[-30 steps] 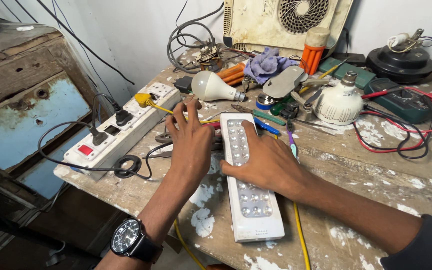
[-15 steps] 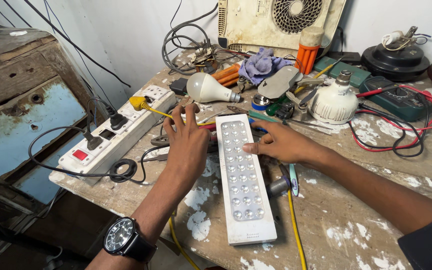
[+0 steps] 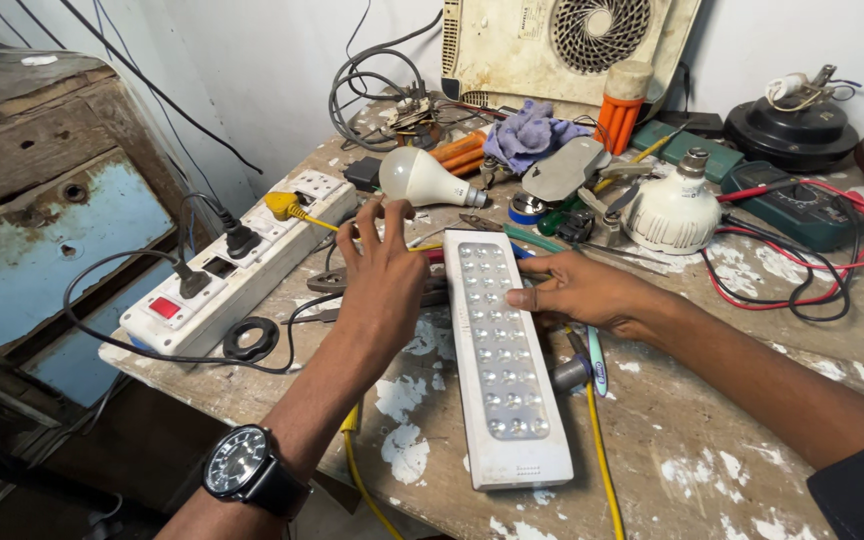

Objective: The person plugs a power adapter into a power strip and connects it to a white LED emergency light, pressing its buttons and turning it over to test it. They then set the light down, pick up a small drone, brush its body with a toothbrush, and pry at its parts with a screwdriver.

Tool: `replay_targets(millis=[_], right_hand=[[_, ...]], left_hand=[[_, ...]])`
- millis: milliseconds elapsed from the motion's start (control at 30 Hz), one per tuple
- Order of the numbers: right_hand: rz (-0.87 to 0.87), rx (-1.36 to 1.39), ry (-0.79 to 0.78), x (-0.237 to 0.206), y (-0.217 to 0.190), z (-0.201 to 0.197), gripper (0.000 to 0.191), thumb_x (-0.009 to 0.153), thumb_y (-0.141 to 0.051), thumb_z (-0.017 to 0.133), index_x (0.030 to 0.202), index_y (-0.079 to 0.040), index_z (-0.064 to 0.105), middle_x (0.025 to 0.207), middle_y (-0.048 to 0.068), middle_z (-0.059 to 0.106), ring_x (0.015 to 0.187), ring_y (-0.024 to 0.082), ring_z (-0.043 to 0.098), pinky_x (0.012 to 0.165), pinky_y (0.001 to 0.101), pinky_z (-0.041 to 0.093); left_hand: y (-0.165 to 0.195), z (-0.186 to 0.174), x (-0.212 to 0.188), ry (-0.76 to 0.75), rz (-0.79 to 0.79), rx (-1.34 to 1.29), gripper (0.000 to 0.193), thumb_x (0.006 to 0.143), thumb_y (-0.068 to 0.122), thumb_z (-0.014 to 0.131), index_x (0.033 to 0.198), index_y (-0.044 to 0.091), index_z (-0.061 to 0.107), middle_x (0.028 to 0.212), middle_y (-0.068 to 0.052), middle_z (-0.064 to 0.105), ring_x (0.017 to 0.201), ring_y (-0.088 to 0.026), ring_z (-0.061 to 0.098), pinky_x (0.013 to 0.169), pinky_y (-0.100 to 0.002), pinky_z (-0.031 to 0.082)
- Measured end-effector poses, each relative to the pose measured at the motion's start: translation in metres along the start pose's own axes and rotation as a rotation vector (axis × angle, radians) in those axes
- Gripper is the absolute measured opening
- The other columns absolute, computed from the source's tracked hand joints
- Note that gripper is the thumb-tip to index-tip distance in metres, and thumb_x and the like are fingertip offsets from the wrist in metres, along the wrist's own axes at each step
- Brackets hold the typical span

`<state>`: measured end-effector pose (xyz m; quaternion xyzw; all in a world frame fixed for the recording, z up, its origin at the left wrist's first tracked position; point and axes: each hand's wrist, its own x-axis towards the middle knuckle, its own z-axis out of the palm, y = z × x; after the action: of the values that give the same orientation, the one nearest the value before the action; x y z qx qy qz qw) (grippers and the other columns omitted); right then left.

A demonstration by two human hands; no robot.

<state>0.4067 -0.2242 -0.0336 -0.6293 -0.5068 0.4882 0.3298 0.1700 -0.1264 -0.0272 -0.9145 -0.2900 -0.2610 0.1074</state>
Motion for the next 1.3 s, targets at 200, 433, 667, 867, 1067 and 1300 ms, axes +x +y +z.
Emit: replay_targets(millis=[200,433,667,867,1067,1300], right_hand=[[0.073,0.018,0.005,0.006,0.008,-0.007,0.052,0.085,-0.031,0.074,0.131,-0.007,0.069,0.109,0.004,0.078,0.096,0.012,0.071,0.085,0.0291,0.059],[0.112,0.060,-0.005,0.009,0.011,-0.011,0.049,0.085,-0.030,0.074,0.128,-0.007,0.071,0.110,0.005,0.079,0.097,0.012,0.072,0.087,0.0289,0.060],[0.123,0.011,0.003,0.010,0.008,-0.012,0.047,0.085,-0.030,0.074,0.126,-0.007,0.073,0.110,0.005,0.080,0.096,0.012,0.073,0.086,0.0279,0.060],[0.114,-0.024,0.008,0.010,0.005,-0.010,0.046,0.084,-0.029,0.075,0.125,-0.007,0.074,0.108,0.006,0.080,0.094,0.013,0.074,0.085,0.0284,0.061],[0.101,-0.049,0.017,0.007,-0.001,-0.008,0.047,0.084,-0.029,0.075,0.125,-0.006,0.075,0.107,0.008,0.081,0.092,0.014,0.074,0.085,0.0302,0.062],[0.093,-0.092,0.014,0.005,-0.009,-0.006,0.044,0.085,-0.026,0.075,0.123,-0.004,0.076,0.107,0.009,0.081,0.092,0.015,0.075,0.086,0.0311,0.062]], left_hand=[[0.002,0.002,0.000,0.093,0.020,-0.025,0.011,0.060,-0.011,0.068,0.069,-0.005,0.072,0.137,-0.027,0.043,0.136,-0.047,0.033,0.106,-0.066,0.026],[0.003,0.000,0.002,0.054,0.043,-0.038,0.015,0.057,-0.013,0.068,0.067,-0.004,0.073,0.137,-0.025,0.042,0.135,-0.045,0.032,0.107,-0.066,0.025],[0.004,-0.001,0.006,0.059,0.050,-0.067,0.019,0.058,-0.018,0.065,0.063,-0.001,0.072,0.134,-0.023,0.043,0.135,-0.044,0.032,0.107,-0.066,0.024],[0.002,0.001,0.003,0.062,0.065,-0.111,0.013,0.060,-0.014,0.067,0.064,-0.003,0.072,0.133,-0.022,0.044,0.133,-0.043,0.034,0.104,-0.063,0.026],[0.002,0.006,0.003,0.105,0.088,-0.130,0.016,0.062,-0.011,0.066,0.072,-0.001,0.074,0.130,-0.022,0.043,0.132,-0.043,0.034,0.105,-0.064,0.025],[-0.001,0.011,0.002,0.127,0.069,-0.187,0.011,0.066,-0.007,0.067,0.072,-0.003,0.074,0.130,-0.021,0.043,0.132,-0.042,0.035,0.106,-0.064,0.025]])
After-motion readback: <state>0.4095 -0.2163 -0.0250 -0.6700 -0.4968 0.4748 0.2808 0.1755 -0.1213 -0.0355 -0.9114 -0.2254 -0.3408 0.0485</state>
